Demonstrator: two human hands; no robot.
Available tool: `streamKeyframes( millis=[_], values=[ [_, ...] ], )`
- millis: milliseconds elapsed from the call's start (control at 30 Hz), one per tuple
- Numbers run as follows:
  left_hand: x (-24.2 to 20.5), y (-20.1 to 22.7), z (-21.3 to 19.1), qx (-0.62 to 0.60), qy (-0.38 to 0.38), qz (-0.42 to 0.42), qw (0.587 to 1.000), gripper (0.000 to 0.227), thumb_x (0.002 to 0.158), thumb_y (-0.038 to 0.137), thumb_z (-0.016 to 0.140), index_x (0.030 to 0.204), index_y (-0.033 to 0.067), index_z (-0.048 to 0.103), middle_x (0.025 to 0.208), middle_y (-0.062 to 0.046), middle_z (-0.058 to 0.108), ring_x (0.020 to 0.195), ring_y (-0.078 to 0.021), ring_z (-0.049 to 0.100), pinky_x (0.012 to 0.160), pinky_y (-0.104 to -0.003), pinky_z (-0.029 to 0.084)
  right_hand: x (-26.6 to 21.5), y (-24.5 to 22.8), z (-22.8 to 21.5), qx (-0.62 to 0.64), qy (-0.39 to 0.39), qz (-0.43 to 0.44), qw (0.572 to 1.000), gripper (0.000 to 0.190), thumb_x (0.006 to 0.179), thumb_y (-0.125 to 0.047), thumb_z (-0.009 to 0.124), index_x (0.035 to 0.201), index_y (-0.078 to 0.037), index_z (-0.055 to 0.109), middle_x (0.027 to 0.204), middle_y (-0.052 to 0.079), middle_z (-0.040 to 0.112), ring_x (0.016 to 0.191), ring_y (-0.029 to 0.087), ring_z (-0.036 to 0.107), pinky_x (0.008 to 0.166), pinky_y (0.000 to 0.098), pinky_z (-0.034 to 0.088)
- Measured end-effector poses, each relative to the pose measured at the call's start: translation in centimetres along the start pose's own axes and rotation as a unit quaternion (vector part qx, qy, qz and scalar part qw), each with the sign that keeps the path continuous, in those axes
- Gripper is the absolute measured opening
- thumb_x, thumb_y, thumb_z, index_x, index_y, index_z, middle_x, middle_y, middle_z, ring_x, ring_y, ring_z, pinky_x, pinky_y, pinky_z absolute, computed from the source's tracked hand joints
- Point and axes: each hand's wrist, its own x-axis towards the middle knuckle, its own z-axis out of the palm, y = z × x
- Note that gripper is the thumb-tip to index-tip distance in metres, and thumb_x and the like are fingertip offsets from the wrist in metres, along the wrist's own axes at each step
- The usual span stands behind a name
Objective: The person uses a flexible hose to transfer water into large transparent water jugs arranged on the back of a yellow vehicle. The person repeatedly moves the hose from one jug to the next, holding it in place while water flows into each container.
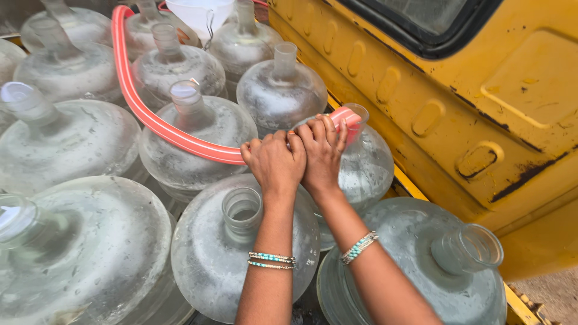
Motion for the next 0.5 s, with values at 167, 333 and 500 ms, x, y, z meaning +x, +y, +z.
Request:
streamKeyframes(
  millis=[167, 333, 500],
  values=[
    [-0.3, 0.0, -0.1, -0.013, -0.01, -0.008, 1.0, 0.036, 0.092, 0.028, 0.053, 0.077, 0.0055, 0.077, 0.08, -0.015, 0.075, 0.08, -0.0383, 0.064, 0.098, -0.053, 0.037, 0.2, 2.6, -2.2, 0.028, -0.086, -0.084, 0.992, 0.03, 0.091, -0.019, 0.067, 0.121, -0.017, 0.068, 0.123, 0.007, 0.061, 0.135, 0.031, 0.048, 0.121, 0.0569, 0.02],
    [-0.1, 0.1, -0.4, -0.008, -0.012, -0.007, 1.0, 0.037, 0.093, 0.029, 0.054, 0.075, 0.0051, 0.076, 0.078, -0.015, 0.074, 0.078, -0.037, 0.064, 0.097, -0.052, 0.037, 1.3, 4.6, -3.3, 0.049, -0.124, -0.136, 0.982, 0.047, 0.086, -0.011, 0.068, 0.132, -0.017, 0.065, 0.131, 0.002, 0.062, 0.136, 0.026, 0.05, 0.122, 0.0509, 0.028],
    [0.1, 0.3, -0.6, -0.014, 0.001, 0.0, 1.0, 0.036, 0.093, 0.028, 0.054, 0.076, 0.0057, 0.077, 0.076, -0.015, 0.073, 0.077, -0.0369, 0.064, 0.096, -0.051, 0.038, 1.8, 5.0, -3.3, 0.036, -0.097, -0.147, 0.984, 0.059, 0.084, -0.01, 0.069, 0.141, -0.01, 0.058, 0.139, 0.008, 0.058, 0.139, 0.029, 0.048, 0.122, 0.0523, 0.028]
  ],
)
